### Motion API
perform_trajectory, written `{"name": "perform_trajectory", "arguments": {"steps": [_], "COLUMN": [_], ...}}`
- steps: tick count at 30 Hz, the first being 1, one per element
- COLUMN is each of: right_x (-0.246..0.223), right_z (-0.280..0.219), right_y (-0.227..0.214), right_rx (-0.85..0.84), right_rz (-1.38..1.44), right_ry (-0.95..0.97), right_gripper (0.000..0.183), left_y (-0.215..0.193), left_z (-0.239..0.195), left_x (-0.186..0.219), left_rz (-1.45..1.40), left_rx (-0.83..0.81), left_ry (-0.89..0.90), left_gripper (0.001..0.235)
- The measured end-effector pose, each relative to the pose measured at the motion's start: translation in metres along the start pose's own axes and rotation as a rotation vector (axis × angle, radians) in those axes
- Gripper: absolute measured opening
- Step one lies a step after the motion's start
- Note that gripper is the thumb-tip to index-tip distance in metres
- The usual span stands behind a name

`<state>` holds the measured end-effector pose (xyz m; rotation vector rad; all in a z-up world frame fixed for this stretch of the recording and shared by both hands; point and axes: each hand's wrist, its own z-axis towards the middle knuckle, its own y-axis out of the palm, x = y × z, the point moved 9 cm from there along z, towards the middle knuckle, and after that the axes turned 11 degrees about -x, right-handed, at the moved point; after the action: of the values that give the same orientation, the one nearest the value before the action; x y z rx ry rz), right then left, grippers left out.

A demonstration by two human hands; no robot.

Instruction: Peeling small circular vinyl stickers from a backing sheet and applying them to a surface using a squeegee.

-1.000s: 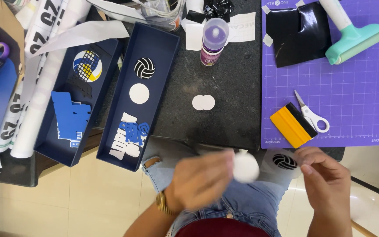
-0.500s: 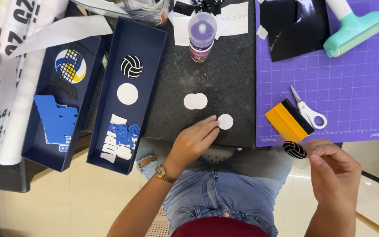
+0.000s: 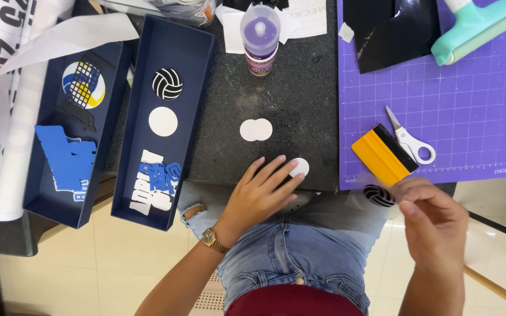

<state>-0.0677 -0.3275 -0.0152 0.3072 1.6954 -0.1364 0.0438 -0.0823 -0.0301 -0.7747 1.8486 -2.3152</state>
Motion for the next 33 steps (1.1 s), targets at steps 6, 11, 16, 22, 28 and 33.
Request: {"name": "perform_trajectory", "arguments": {"steps": [6,11,16,22,28,33], "right_x": [0.008,0.04,0.051,0.051,0.017,0.028], "right_z": [0.017,0.026,0.033,0.036,0.045,0.052], "right_y": [0.056,0.07,0.078,0.083,0.093,0.094], "right_rx": [-0.156,-0.122,-0.062,0.014,0.063,0.088], "right_rz": [0.058,0.011,-0.101,-0.23,-0.722,-0.836], "right_ry": [0.073,0.087,0.145,0.106,-0.074,-0.054], "right_gripper": [0.004,0.006,0.007,0.011,0.016,0.016], "left_y": [-0.009,0.017,0.016,0.022,-0.024,-0.017], "left_z": [0.004,-0.014,-0.022,-0.023,-0.004,-0.003], "left_x": [-0.007,-0.018,-0.027,-0.03,-0.031,-0.031], "left_rz": [-0.937,-1.175,-1.241,-1.248,-0.704,-0.584], "left_rx": [0.079,0.21,0.264,0.257,0.295,0.303], "left_ry": [-0.335,-0.644,-0.78,-0.83,-0.63,-0.655], "left_gripper": [0.044,0.009,0.003,0.012,0.007,0.009]}}
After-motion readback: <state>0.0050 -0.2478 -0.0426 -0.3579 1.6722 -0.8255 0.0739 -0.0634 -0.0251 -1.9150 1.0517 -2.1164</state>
